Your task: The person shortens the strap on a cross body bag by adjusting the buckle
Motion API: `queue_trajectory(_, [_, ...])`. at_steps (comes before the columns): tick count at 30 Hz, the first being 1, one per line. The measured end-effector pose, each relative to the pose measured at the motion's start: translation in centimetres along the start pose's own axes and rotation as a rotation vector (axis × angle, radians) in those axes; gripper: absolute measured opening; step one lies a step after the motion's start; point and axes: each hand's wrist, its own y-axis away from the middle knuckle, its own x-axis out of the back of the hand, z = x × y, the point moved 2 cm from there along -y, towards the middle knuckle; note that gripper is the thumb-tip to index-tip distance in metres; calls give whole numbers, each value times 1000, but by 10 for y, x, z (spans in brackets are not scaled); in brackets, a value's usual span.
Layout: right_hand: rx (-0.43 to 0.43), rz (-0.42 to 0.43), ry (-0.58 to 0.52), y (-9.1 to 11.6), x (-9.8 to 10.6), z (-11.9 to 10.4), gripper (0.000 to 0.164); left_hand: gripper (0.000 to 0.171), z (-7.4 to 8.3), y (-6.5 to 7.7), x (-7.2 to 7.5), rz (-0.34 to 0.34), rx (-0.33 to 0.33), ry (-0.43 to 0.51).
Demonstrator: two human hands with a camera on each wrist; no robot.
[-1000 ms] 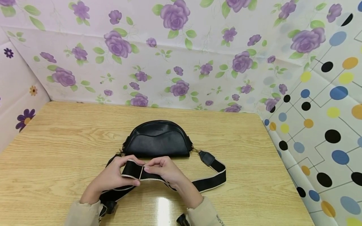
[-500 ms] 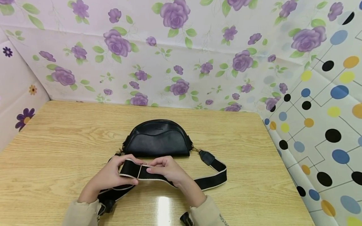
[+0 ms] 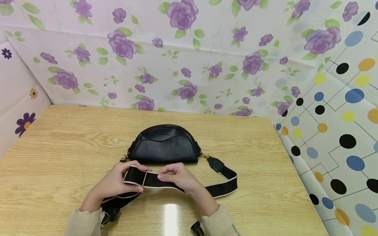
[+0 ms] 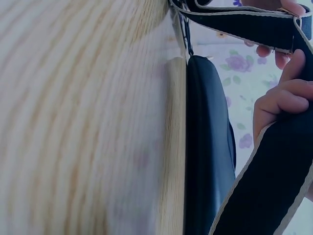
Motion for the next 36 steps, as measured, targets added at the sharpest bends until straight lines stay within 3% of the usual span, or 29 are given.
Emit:
queue_trajectory(15, [7,65,9,-3,-5,1,28,43,-3,0,0,0,-34,99])
queue_trajectory(25, [3,79,-1,-6,-9,-1,29,42,-2,-3,-1,6,-83,77])
queue_trajectory(36, [-11,92,-27,-8,-13,-3,23,41,-3,-3,-3,-1,-50,92])
